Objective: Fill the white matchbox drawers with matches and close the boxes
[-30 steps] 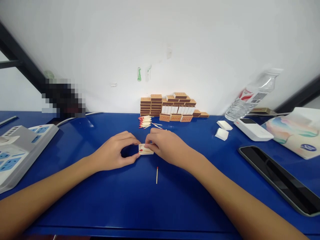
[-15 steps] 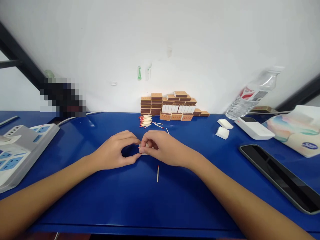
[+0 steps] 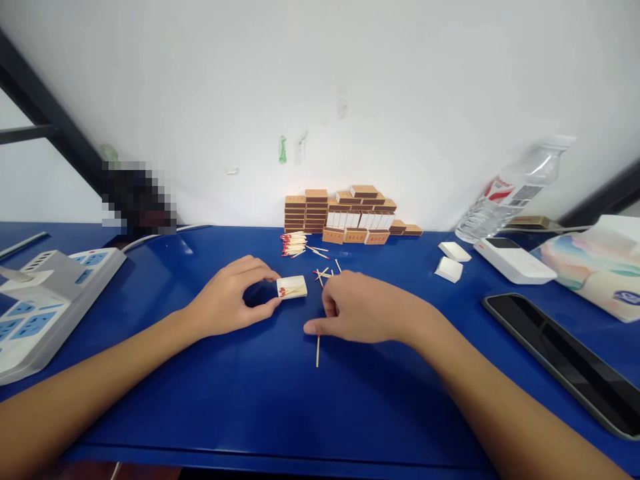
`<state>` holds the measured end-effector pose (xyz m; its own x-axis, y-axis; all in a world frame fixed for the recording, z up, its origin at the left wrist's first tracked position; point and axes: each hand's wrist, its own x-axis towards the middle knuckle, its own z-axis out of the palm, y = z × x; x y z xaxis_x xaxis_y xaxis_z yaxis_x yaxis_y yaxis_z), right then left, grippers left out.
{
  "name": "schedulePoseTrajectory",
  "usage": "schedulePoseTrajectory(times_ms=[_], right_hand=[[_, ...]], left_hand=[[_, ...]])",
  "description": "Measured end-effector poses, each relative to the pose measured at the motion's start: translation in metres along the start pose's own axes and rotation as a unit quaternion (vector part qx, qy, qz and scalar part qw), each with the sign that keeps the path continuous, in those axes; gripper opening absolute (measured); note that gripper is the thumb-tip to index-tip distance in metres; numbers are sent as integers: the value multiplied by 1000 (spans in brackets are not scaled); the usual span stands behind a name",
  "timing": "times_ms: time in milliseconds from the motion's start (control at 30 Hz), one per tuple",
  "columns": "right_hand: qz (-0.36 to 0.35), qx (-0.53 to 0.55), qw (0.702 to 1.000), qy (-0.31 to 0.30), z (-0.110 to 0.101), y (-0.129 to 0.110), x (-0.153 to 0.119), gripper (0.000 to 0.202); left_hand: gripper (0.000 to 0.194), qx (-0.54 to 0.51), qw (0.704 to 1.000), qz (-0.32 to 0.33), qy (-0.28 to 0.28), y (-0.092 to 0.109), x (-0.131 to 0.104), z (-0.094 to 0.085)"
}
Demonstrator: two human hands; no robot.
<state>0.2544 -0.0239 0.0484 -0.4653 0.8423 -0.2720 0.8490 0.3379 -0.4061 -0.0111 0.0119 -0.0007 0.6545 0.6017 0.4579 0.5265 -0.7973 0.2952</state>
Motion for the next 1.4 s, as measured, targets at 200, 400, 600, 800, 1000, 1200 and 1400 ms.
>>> schedulePoseTrajectory(times_ms=[200, 400, 600, 800, 1000, 1200, 1400], right_hand=[[-39, 15, 999, -33, 12, -14, -9, 19], [-37, 32, 997, -65, 6, -7, -7, 14], [-29, 6, 995, -92, -1, 1, -11, 16], [-97, 1, 988, 120, 14, -9, 8, 13], [-110, -39, 978, 174, 19, -7, 21, 13], [81, -91, 948, 294, -8, 39, 26, 14], [157, -48, 962, 219, 3, 64, 46, 29]], left_hand=[[20, 5, 999, -32, 0, 0, 0, 3], [24, 18, 999, -48, -14, 0, -1, 4], [37, 12, 997, -54, -49, 0, -1, 5], [25, -17, 999, -4, -37, 4, 1, 4], [23, -23, 999, 13, -46, 3, 0, 3], [24, -17, 999, 23, -21, 3, 0, 1], [27, 4, 999, 14, -37, 1, -1, 0]])
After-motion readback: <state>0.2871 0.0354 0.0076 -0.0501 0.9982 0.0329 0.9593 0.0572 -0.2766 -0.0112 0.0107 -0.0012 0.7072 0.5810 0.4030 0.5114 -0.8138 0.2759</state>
